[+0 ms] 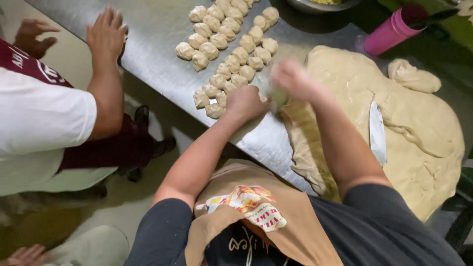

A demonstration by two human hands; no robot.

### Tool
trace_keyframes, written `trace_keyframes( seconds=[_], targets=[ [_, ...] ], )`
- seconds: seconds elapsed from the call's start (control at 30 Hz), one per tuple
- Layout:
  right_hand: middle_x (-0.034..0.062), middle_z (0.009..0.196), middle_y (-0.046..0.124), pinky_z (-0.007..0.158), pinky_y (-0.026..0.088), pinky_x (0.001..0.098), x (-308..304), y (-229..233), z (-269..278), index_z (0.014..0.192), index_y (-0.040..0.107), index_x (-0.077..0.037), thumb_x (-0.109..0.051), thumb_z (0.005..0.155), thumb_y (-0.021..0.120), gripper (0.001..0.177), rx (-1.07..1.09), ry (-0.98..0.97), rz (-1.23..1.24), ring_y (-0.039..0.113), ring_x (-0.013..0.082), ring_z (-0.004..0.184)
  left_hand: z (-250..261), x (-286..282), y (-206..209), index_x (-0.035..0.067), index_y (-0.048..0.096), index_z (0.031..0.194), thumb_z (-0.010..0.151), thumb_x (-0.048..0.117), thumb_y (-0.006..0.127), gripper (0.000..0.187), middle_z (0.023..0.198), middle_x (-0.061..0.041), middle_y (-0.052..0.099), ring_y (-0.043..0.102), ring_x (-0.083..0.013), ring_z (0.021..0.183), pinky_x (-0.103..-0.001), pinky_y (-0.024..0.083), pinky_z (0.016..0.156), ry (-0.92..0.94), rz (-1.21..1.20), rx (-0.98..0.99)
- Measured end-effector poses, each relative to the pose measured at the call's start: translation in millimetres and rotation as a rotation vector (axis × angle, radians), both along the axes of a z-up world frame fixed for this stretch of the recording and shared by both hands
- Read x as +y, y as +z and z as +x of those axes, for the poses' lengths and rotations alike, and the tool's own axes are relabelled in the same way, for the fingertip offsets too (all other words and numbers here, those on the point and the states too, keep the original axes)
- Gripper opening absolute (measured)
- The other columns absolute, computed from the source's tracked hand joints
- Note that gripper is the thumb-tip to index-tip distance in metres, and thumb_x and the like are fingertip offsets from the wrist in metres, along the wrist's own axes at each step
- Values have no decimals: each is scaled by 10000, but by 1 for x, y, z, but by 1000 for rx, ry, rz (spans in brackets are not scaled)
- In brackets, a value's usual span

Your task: The person is portioning a large mass of dough into small, uniform balls by cutting and rolling them on a metal table.

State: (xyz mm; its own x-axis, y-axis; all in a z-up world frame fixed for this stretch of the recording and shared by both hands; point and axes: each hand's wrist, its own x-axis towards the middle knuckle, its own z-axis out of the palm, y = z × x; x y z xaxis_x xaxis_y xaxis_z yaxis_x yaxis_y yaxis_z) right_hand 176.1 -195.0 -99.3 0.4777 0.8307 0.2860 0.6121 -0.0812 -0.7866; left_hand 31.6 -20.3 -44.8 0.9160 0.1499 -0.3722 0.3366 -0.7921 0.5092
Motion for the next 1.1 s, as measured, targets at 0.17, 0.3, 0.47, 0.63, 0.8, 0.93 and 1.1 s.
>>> trace_keyframes(
  seconds=[0.17, 0.3, 0.47, 0.63, 0.8, 0.93, 1.1],
  targets=[
    [307, 1272, 586, 1006, 462, 526, 63, -43, 117, 1334, 454, -47, -152, 914, 567, 448, -80, -596, -436, 578, 471, 1168, -33, 0, 55, 3, 536, 1288, 712, 809, 610, 994, 1241, -249, 661, 625, -417, 1184, -536, 476, 971, 109, -202, 75],
    [74, 1364, 465, 981, 327, 508, 89, -49, 116, 1196, 775, -343, -549, 946, 598, 370, -147, -717, -527, 366, 362, 1205, -43, 1, 53, 126, 379, 1398, 764, 456, 648, 764, 1008, -88, 667, 644, -288, 968, -412, 465, 856, 142, -362, 46],
    [70, 840, 578, 732, 423, 410, 60, 47, -78, 943, 584, -158, -309, 1059, 430, 246, 214, -335, -446, 521, 231, 801, -44, 22, -46, 82, 210, 1604, 756, 126, 674, 967, 1475, -234, 389, 563, -404, 1283, -489, 517, 1043, 106, -464, -532],
    [86, 952, 725, 822, 559, 423, 32, 34, -149, 1155, 761, -186, -198, 999, 657, 188, -159, -310, -91, 701, 334, 961, -38, 34, -78, 25, 428, 1531, 639, 181, 814, 984, 1354, -251, 476, 659, -377, 983, -442, 591, 850, 28, -577, -784],
    [155, 1105, 731, 913, 541, 449, 3, 23, -164, 1255, 747, -89, -161, 1069, 570, 267, -346, -727, -140, 685, 360, 1055, 9, -27, -120, 232, 728, 955, 658, 526, 775, 420, 886, -32, 760, 760, -271, 927, -427, 604, 786, -273, -341, -342],
    [204, 1155, 720, 1053, 445, 557, 4, 41, -171, 1227, 733, -161, -606, 1115, 279, 646, -30, -837, -676, 632, 421, 1173, -7, -53, -105, 194, 727, 901, 738, 451, 587, 335, 861, -33, 769, 777, -310, 884, -468, 617, 797, -319, -93, -322],
    [58, 1171, 738, 1054, 467, 504, 1, 28, -140, 1126, 753, -260, -647, 1093, 208, 669, 38, -570, -656, 629, 322, 1204, -5, -34, -78, 254, 746, 706, 923, 504, 309, 548, 691, 1, 747, 784, -278, 776, -496, 622, 690, -220, 151, -375]
  ],
)
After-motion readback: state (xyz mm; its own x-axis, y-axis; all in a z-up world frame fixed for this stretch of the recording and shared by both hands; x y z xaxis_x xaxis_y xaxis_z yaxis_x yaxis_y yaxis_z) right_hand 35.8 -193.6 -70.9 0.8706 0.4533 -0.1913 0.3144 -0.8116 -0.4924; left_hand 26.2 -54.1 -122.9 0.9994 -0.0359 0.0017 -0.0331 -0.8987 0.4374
